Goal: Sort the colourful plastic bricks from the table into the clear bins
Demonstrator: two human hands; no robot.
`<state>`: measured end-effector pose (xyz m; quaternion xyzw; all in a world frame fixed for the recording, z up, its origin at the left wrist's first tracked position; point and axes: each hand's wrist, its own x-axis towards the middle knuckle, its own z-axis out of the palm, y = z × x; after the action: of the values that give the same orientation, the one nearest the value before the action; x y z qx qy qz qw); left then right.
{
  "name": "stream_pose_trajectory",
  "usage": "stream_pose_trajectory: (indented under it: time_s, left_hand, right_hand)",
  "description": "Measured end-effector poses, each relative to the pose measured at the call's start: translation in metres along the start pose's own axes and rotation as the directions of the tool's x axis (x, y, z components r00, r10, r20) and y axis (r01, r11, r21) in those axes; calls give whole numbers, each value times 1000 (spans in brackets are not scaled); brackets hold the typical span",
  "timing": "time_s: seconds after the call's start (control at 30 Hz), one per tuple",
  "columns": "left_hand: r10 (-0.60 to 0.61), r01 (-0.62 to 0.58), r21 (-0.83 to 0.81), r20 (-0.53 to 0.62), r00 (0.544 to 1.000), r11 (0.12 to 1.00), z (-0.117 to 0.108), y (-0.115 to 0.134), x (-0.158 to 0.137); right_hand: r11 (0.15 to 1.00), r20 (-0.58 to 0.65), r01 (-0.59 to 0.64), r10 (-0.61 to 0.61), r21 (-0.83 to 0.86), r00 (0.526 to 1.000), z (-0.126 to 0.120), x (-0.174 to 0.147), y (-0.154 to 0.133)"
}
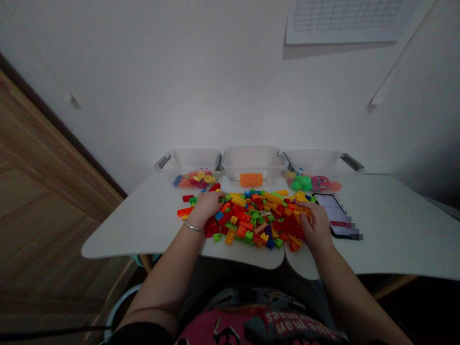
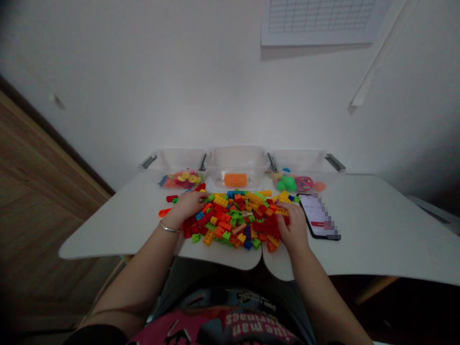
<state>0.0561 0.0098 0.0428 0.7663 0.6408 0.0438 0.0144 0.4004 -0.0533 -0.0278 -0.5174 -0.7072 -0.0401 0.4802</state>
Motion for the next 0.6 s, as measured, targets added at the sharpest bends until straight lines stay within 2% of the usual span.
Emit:
stream_pose_trajectory:
  time_s: [0.23,0.4,0.53,0.6]
  left_hand:
    - [-2,2,-3,15,1000,1000,-1,0,7]
    - [-3,1,-43,-47,999,999,2,-6,5]
    - [12,-51,-277,-141,990,959,7,-13,0]
    - [-25,-93,-432,-260,965,897,11,-17,-3]
  right_hand:
    - [1000,4,4,-4,8,1000,1,1,1]
    - [1000,37,-16,16,18,999,3,1,1]
    - [999,56,-29,27,25,998,4,0,2]
    - [999,64,-35,34,24,997,4,0,3]
